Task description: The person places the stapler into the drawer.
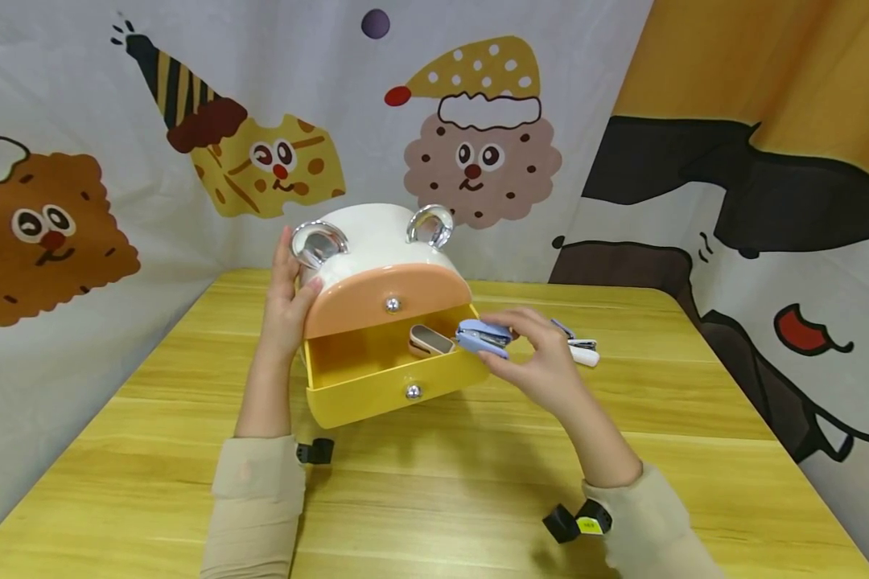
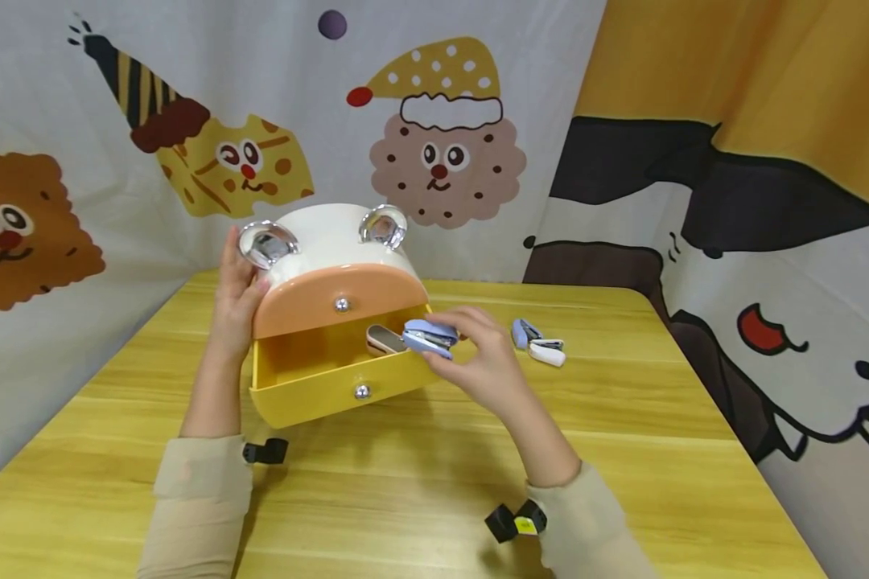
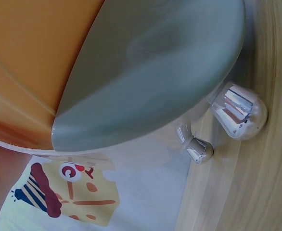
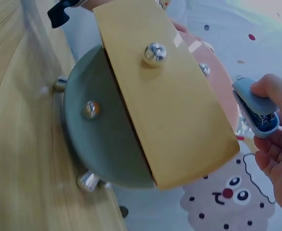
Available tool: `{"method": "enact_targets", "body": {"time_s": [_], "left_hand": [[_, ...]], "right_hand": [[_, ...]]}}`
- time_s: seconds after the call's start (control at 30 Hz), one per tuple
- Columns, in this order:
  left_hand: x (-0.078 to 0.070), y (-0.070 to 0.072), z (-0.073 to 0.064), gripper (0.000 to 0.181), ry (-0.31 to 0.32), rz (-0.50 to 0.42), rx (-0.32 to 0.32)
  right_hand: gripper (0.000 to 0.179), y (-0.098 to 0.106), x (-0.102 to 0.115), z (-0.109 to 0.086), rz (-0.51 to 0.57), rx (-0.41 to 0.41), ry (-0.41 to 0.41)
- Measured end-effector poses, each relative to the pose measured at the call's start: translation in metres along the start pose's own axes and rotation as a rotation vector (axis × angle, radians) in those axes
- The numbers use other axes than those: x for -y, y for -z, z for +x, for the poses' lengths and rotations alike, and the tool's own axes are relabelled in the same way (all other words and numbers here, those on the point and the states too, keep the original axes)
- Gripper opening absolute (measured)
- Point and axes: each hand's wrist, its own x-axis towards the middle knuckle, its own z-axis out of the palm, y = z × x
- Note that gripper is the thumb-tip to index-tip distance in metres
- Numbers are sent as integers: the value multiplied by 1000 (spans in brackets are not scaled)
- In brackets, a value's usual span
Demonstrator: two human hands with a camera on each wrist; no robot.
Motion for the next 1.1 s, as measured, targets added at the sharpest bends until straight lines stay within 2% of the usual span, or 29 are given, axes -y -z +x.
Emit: {"method": "enact_targets", "body": {"time_s": [0.23, 0.33, 0.6, 0.97, 1.1], "left_hand": [[0, 0, 0, 74, -4, -5, 0], [0, 0, 0, 74, -1, -5, -2], [0, 0, 0, 75, -6, -18, -5], [0, 0, -1, 75, -28, -2, -5], [-2, 0, -1, 75, -10, 6, -6]], "right_hand": [[39, -17, 6, 20, -28, 40, 124], [39, -23, 10, 28, -17, 69, 153], [38, -42, 16, 44, 7, 184, 165], [41, -60, 19, 47, -89, 254, 132], [42, -62, 19, 46, -91, 268, 131]]}}
